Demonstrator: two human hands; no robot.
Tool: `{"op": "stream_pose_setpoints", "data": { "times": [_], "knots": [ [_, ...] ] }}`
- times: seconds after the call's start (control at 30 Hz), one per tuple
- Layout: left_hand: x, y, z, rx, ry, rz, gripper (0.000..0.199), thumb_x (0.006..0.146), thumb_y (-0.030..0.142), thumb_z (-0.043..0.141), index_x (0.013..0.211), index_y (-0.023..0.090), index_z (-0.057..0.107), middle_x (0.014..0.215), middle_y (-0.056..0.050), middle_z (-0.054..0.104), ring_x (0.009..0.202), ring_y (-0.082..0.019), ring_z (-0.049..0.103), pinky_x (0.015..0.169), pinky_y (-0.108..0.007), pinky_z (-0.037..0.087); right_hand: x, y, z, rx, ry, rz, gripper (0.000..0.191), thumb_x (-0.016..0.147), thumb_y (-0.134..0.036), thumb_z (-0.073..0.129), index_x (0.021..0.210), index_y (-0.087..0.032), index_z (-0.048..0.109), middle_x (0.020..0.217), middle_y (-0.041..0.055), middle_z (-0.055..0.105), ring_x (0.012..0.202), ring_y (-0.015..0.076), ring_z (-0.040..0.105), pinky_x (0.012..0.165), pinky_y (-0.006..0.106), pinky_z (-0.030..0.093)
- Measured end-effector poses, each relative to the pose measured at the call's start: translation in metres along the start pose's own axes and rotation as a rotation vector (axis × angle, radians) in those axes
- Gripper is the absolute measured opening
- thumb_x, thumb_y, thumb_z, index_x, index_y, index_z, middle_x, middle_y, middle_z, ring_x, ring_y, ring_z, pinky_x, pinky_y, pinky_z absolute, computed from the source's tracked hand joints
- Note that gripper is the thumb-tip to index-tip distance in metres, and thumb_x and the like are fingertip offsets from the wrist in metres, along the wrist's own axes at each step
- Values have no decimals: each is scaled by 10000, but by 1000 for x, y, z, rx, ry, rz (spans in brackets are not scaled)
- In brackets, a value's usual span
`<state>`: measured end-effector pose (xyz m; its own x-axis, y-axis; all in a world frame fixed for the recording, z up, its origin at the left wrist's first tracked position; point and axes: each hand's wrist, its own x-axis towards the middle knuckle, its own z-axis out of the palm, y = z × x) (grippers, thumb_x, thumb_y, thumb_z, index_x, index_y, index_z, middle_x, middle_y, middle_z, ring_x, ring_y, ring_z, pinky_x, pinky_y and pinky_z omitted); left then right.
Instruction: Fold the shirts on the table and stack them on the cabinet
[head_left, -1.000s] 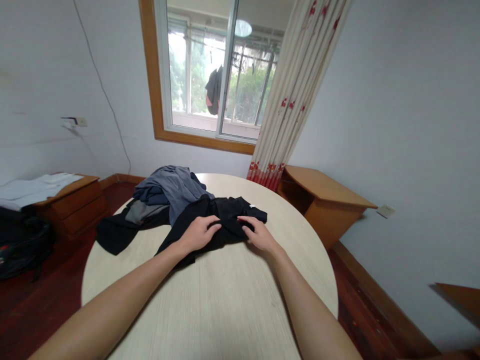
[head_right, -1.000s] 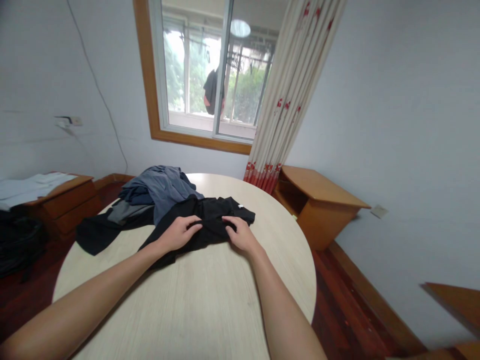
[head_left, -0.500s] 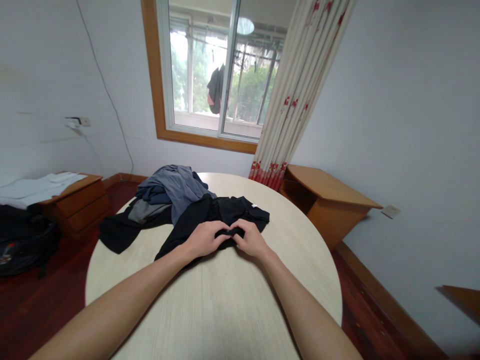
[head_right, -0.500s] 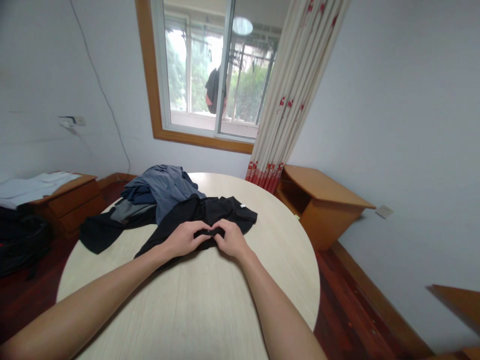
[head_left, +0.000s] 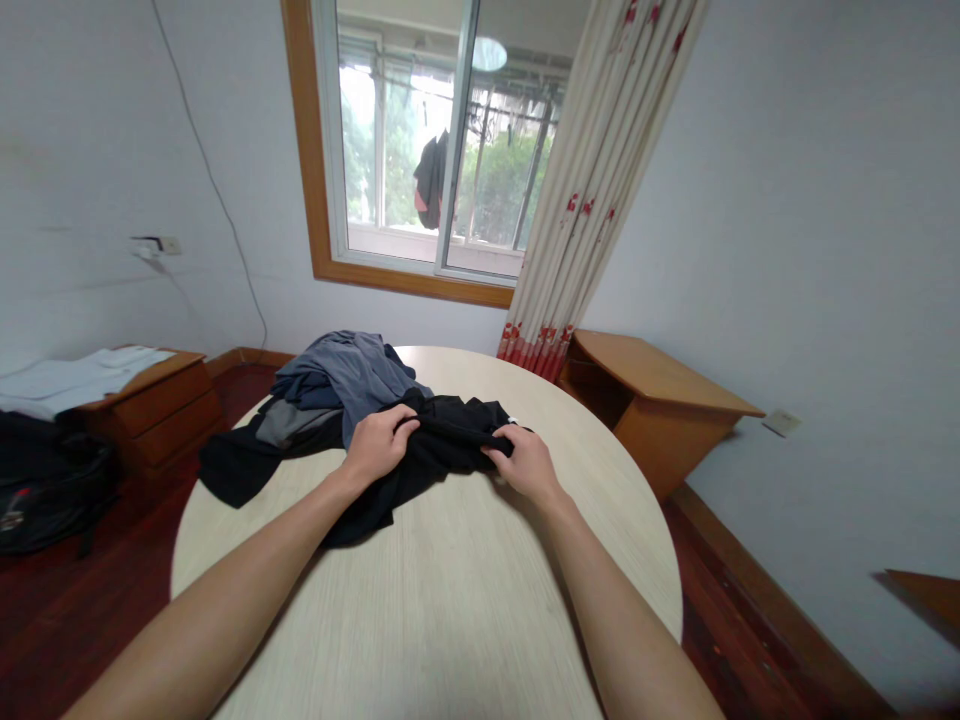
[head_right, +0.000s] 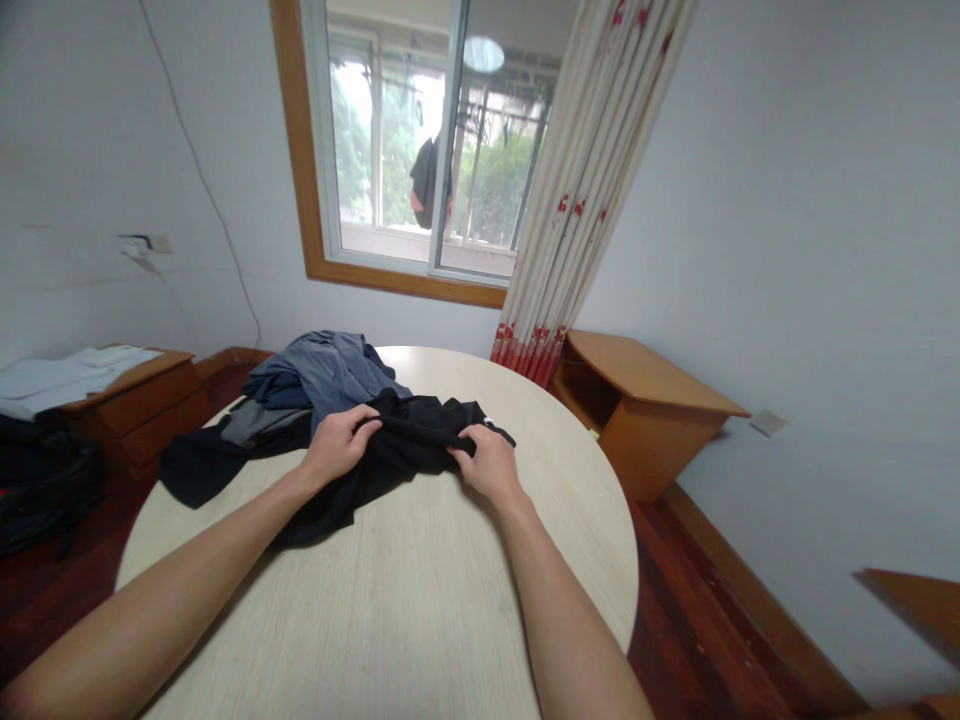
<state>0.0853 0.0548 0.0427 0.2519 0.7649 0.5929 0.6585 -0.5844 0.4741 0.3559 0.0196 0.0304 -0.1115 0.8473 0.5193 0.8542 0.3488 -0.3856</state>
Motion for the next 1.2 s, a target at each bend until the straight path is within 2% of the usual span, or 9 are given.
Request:
{"op": "stream_pose_setpoints", "data": {
  "times": [0.3,0.53,0.6,0.7,0.77,0.8,0.97,1.1,1.2],
  "knots": [
    [5,-16,-4,-15,112,-11,242,914,354,497,875,211,689,925,-54,735,881,-226,673,796,-308,484,0,21,-10,-40,99,278,114,739,-273,640,840,-231,674,770,9,684,709,182,592,614,263,370],
    [6,-10,3,-154,33,-190,257,846,406,567,811,190,702,634,-5,629,633,-187,602,628,-283,444,4,-5,5,572,139,310,161,719,-319,645,822,-204,598,693,-9,631,654,164,571,621,263,436],
    [6,-7,8,-390,-22,-290,303,835,461,561,797,179,665,566,15,592,543,-165,565,558,-265,423,-2,-29,2,868,-68,260,239,710,-337,708,865,-204,584,776,-7,663,694,146,607,656,250,466],
    [5,0,14,-716,-115,-377,383,787,559,599,811,177,606,527,46,540,456,-128,485,487,-238,374,-14,-63,-4,1180,-724,71,456,687,-378,808,1057,-204,606,849,1,691,717,133,653,690,256,497],
    [4,7,15,-844,-136,-346,425,750,592,646,812,177,585,552,57,519,472,-107,446,491,-223,345,-18,-72,-4,1231,-971,-17,500,719,-446,798,1108,-187,622,861,36,706,720,156,678,703,293,518],
    [3,12,15,-885,-146,-316,440,741,601,664,812,175,580,568,60,509,490,-100,432,500,-218,332,-18,-71,-2,1215,-921,-16,469,749,-473,772,1090,-182,636,862,49,708,723,164,682,717,312,524],
    [-6,30,11,-986,-366,-179,505,751,645,685,778,159,549,674,33,517,606,-109,442,577,-225,329,-5,-39,9,900,-127,102,397,748,-471,770,1028,-212,660,959,64,692,865,202,660,823,367,529],
    [-12,36,7,-1076,-569,-161,520,756,667,675,767,169,523,690,24,511,623,-124,447,593,-240,331,-4,-32,0,883,-171,-69,731,719,-436,806,1367,-264,513,1386,111,561,1260,272,539,1046,438,432],
    [-13,40,5,-1086,-632,-86,509,768,661,672,781,166,555,839,-25,593,782,-177,537,718,-278,403,-7,-40,-7,825,-341,-177,771,715,-404,814,1401,-250,499,1409,100,559,1290,275,522,1099,439,376]
  ]
}}
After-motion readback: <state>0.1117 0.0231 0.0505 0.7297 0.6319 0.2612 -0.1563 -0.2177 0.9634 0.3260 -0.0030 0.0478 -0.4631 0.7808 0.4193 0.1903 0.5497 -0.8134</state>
